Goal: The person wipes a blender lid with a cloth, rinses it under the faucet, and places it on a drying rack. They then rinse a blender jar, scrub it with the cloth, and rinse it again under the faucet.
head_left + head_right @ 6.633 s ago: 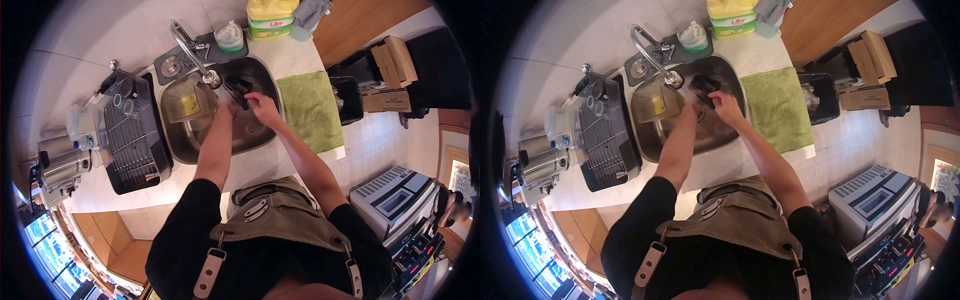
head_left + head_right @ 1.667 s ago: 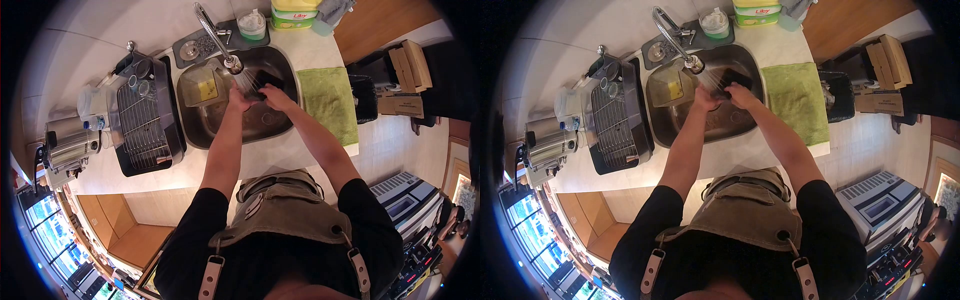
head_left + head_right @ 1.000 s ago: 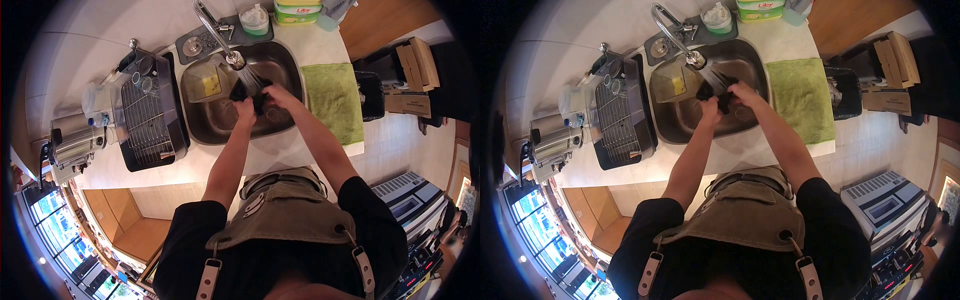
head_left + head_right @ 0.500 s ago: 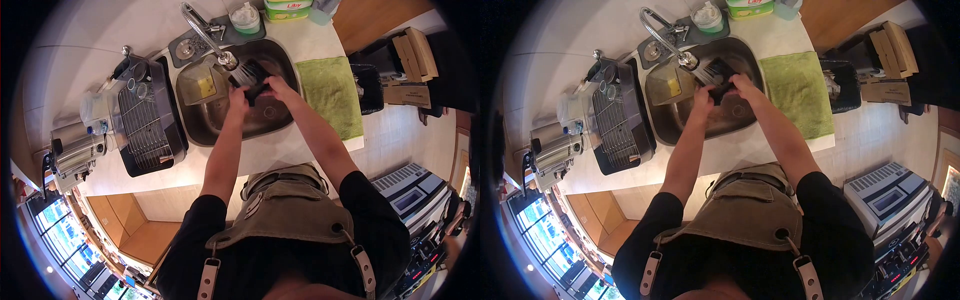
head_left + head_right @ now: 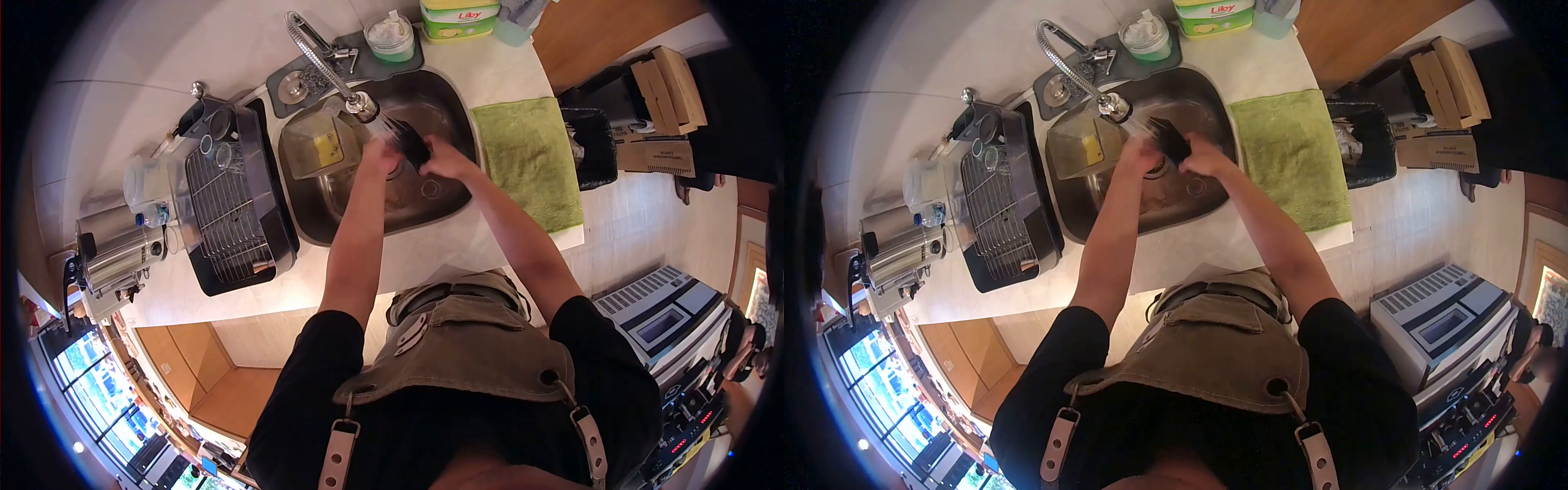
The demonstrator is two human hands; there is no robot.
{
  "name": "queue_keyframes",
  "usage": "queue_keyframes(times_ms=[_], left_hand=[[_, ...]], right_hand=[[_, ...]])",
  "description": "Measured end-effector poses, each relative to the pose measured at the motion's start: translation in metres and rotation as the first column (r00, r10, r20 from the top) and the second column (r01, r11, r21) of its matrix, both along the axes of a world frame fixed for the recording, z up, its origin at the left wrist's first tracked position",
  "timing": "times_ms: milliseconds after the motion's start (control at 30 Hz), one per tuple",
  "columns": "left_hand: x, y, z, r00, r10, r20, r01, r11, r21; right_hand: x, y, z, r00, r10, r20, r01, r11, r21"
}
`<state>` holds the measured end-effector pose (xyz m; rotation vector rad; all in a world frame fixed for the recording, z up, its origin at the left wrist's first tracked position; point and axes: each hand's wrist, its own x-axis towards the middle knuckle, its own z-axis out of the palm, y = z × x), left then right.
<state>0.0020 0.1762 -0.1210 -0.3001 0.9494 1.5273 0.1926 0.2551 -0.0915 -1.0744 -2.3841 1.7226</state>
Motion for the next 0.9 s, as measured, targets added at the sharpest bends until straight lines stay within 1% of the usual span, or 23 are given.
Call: queue_keyframes(times_ms=[33,100,133,200,233,267,300,333,400,433,467,533,567,633,667,700,733,767,800,833,867,900], left_hand=[[0.007,-0.007,0.008,0.999,-0.019,-0.040,0.018,1.000,-0.024],[0.020,-0.018,0.019,0.966,-0.100,-0.240,0.076,0.991,-0.108],[0.026,-0.025,0.024,0.931,-0.145,-0.334,0.097,0.983,-0.156],[0.047,-0.044,0.035,0.867,-0.205,-0.454,0.159,0.978,-0.138],[0.050,-0.050,0.040,0.828,-0.232,-0.510,0.191,0.973,-0.132],[0.046,-0.052,0.035,0.895,-0.166,-0.414,0.183,0.983,0.001],[0.037,-0.056,0.022,0.947,-0.112,-0.302,0.158,0.979,0.132],[0.030,-0.056,0.015,0.982,-0.069,-0.178,0.114,0.959,0.260],[0.016,-0.046,0.014,0.995,0.091,-0.046,-0.087,0.993,0.078],[0.013,-0.042,0.013,0.984,0.178,0.014,-0.177,0.984,-0.025],[0.009,-0.036,0.013,0.990,0.139,-0.033,-0.141,0.988,-0.062],[0.004,-0.024,0.021,0.990,0.058,-0.126,-0.075,0.988,-0.137],[0.006,-0.024,0.025,0.983,-0.009,-0.183,-0.016,0.991,-0.133],[0.019,-0.028,0.046,0.943,-0.141,-0.300,0.103,0.985,-0.140],[0.026,-0.031,0.050,0.922,-0.149,-0.356,0.105,0.984,-0.141],[0.034,-0.036,0.053,0.898,-0.161,-0.410,0.109,0.983,-0.146],[0.040,-0.040,0.055,0.869,-0.172,-0.463,0.113,0.982,-0.152],[0.047,-0.044,0.056,0.886,-0.133,-0.444,0.093,0.989,-0.112],[0.052,-0.047,0.056,0.901,-0.095,-0.424,0.071,0.995,-0.070],[0.054,-0.049,0.054,0.914,-0.056,-0.402,0.049,0.998,-0.029],[0.044,-0.052,0.033,0.973,-0.023,-0.228,0.046,0.994,0.099],[0.028,-0.057,-0.007,0.999,-0.011,-0.042,0.020,0.975,0.222]], right_hand=[[-0.004,0.006,-0.001,0.994,-0.097,-0.055,0.091,0.991,-0.098],[-0.015,0.016,-0.004,0.946,-0.296,-0.134,0.245,0.920,-0.306],[-0.025,0.020,-0.010,0.961,-0.249,-0.122,0.204,0.932,-0.301],[-0.048,0.026,-0.013,0.983,-0.153,-0.099,0.119,0.951,-0.285],[-0.053,0.024,-0.010,0.990,-0.124,-0.069,0.106,0.967,-0.230],[-0.059,0.022,-0.008,0.995,-0.097,-0.036,0.090,0.980,-0.175],[-0.054,0.013,0.026,0.995,-0.096,0.017,0.097,0.993,-0.070],[-0.049,0.004,0.048,0.992,-0.100,0.071,0.097,0.995,0.037],[-0.042,-0.011,0.040,0.993,-0.104,-0.055,0.109,0.989,0.097],[-0.036,-0.019,0.039,0.988,-0.102,-0.112,0.116,0.985,0.124],[-0.029,-0.027,0.039,0.988,-0.112,-0.101,0.114,0.993,0.012],[-0.014,-0.032,0.033,0.988,-0.061,-0.141,0.054,0.997,-0.052],[-0.008,-0.032,0.030,0.986,-0.034,-0.164,0.021,0.996,-0.084],[-0.006,-0.018,-0.004,0.969,-0.113,-0.218,0.076,0.982,-0.171],[-0.008,-0.011,-0.015,0.957,-0.158,-0.242,0.105,0.970,-0.217],[-0.011,-0.006,-0.006,0.952,-0.263,-0.156,0.193,0.912,-0.363],[-0.017,0.001,0.018,0.934,-0.352,-0.056,0.281,0.824,-0.492],[-0.025,0.006,0.039,0.905,-0.421,0.054,0.366,0.711,-0.600],[-0.032,0.008,0.050,0.937,-0.350,0.027,0.274,0.683,-0.677],[-0.038,0.012,0.042,0.962,-0.269,0.036,0.228,0.728,-0.646],[-0.045,0.016,0.031,0.981,-0.189,0.048,0.178,0.768,-0.615],[-0.050,0.015,0.017,0.992,-0.108,0.065,0.125,0.803,-0.583]])
